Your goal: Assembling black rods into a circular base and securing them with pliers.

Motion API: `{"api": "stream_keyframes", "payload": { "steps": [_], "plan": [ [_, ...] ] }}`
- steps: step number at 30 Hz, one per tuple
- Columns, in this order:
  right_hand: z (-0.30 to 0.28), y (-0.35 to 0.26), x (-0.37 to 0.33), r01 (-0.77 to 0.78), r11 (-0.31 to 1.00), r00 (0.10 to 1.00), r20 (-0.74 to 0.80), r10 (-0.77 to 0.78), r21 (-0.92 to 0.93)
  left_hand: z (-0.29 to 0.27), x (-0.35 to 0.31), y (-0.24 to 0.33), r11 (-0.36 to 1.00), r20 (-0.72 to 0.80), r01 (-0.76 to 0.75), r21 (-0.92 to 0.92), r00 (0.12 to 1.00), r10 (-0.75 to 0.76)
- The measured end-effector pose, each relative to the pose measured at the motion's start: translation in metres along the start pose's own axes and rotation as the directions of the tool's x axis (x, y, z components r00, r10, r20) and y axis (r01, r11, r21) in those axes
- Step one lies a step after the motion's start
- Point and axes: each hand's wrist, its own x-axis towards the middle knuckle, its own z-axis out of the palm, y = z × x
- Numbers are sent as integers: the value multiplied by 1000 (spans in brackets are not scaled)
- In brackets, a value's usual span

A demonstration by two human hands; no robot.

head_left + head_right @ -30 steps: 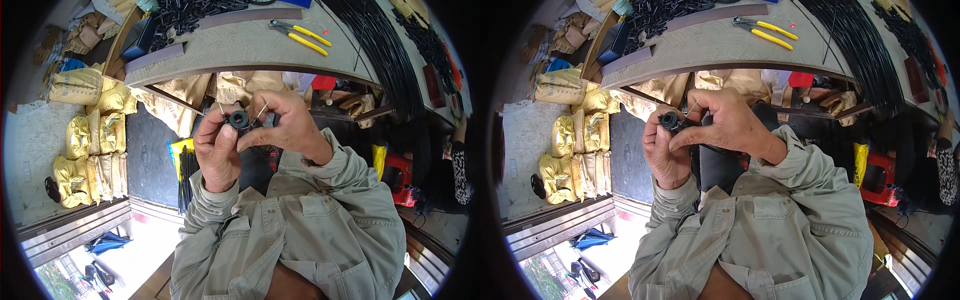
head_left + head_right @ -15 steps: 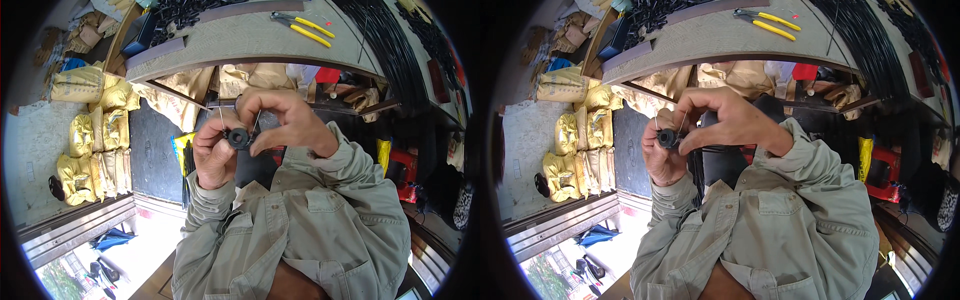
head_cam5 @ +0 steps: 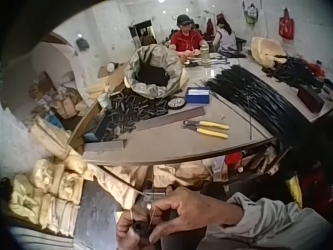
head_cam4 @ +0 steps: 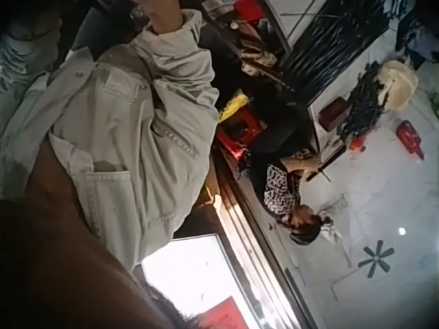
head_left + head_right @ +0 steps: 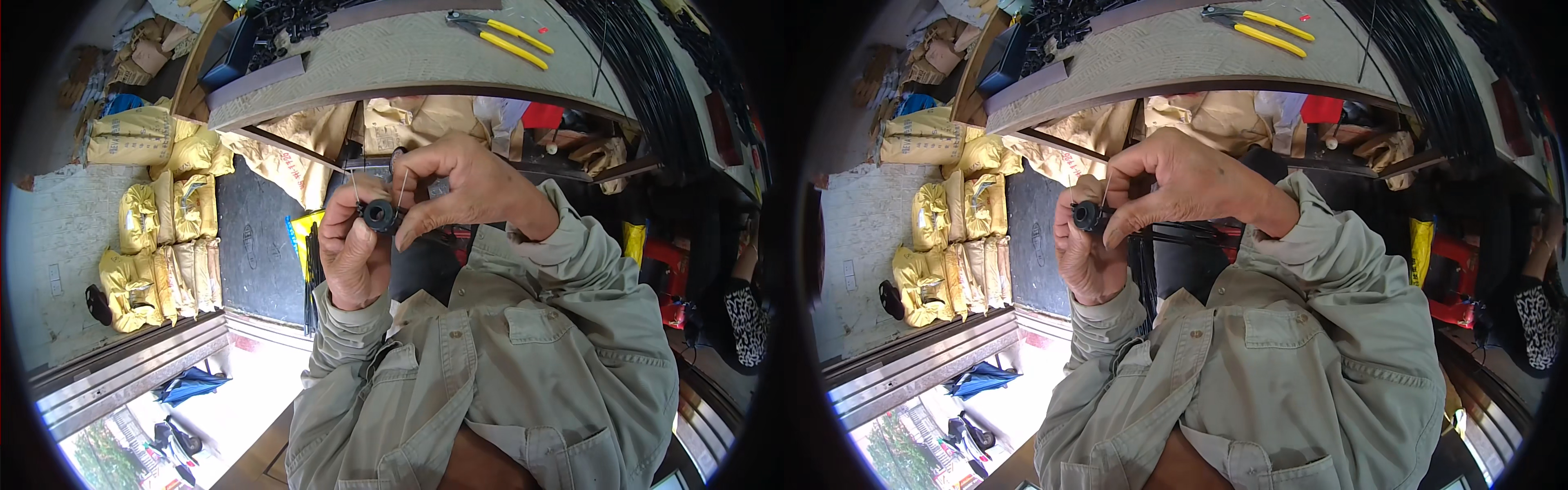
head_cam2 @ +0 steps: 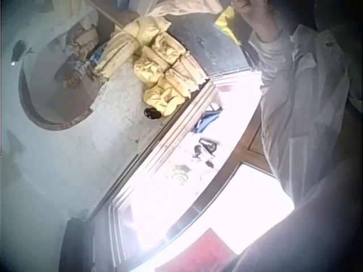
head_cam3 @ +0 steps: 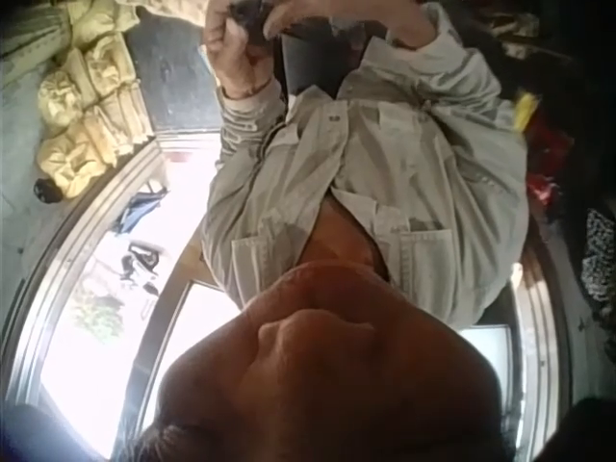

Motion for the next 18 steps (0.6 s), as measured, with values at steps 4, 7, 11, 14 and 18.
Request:
{"api": "stream_keyframes", "payload": {
  "steps": [4, 7, 11, 14, 18],
  "plan": [
    [13, 0, -2, 110, 990, 962, -242, -128, -87, 2, -2, 3, 1000, -69, -3, -10, 998, 2],
    [40, 9, -6, 212, 802, 771, -409, -489, -558, -2, -2, 0, 999, -118, -12, 31, 993, 15],
    [56, 15, -6, 148, 612, 622, -408, -669, -777, -6, -4, -5, 1000, -170, -8, 26, 985, 12],
    [53, 23, -4, 155, 619, 640, -399, -657, -770, -7, -5, -5, 1000, -206, 6, 30, 979, 0],
    [46, 26, -1, 141, 715, 724, -421, -546, -685, -4, -5, -9, 991, -315, 24, 133, 949, 19]
  ]
}}
